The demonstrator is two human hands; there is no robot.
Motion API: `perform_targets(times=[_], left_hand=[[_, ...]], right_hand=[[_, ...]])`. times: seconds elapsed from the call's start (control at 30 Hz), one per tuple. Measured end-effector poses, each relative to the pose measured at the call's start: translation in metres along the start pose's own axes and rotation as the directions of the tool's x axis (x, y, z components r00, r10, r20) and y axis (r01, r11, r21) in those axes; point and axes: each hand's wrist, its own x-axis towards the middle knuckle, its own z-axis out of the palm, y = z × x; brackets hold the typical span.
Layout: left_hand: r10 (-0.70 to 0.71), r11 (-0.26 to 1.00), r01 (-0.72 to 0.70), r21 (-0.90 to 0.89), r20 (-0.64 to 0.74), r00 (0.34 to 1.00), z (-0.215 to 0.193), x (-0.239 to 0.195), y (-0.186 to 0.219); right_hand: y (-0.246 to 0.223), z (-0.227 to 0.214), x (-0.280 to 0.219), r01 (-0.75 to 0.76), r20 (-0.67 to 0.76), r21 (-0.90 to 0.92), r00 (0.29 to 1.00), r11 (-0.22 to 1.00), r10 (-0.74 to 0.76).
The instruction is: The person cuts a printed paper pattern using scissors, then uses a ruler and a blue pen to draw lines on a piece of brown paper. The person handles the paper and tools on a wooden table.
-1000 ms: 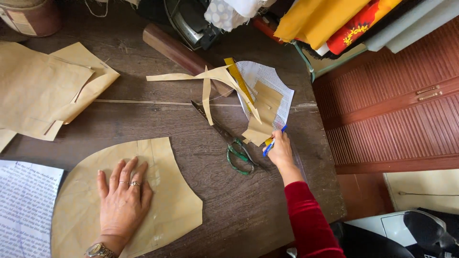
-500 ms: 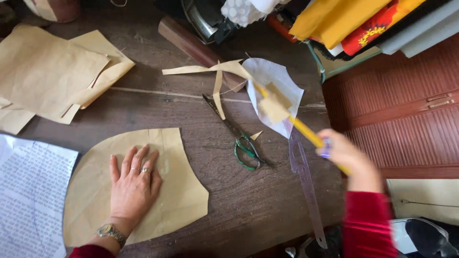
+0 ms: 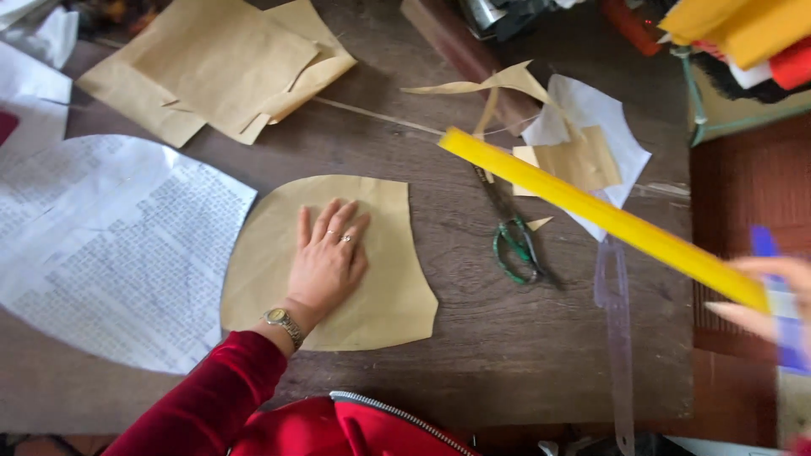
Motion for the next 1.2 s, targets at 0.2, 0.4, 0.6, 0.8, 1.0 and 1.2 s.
perform_targets(times=[0.2, 0.4, 0.6, 0.8, 1.0, 1.2], left_hand=[[0.124, 0.99, -0.122, -0.074, 0.021, 0.992, -0.023, -0.028, -0.02], [0.271, 0.962, -0.268, -0.043, 0.103, 0.957, -0.034, -0.051, -0.043], [0.403, 0.915, -0.403, -0.013, 0.026, 0.915, -0.007, -0.018, -0.062], [0.003, 0.689, -0.082, -0.72, -0.11, 0.994, -0.045, 0.01, -0.022], [-0.586, 0.001, -0.025, -1.0, -0.021, 0.81, -0.124, 0.029, 0.024], [-0.514, 0.469, 0.045, -0.882, -0.231, 0.826, -0.17, -0.034, -0.156]], right_hand=[[-0.175, 0.166, -0.062, -0.043, -0.022, 0.22, 0.999, 0.975, 0.049], [-0.209, 0.246, -0.065, -0.051, -0.068, 0.465, 0.993, 0.884, 0.094], [-0.26, 0.267, -0.052, 0.092, -0.189, 0.538, 0.982, 0.838, 0.014], [-0.32, 0.291, -0.061, 0.267, -0.265, 0.465, 0.952, 0.844, -0.155], [-0.353, 0.295, -0.093, 0.423, -0.102, 0.493, 0.896, 0.76, -0.433], [-0.281, 0.287, -0.123, 0.653, 0.03, 0.339, 0.712, 0.677, -0.701]])
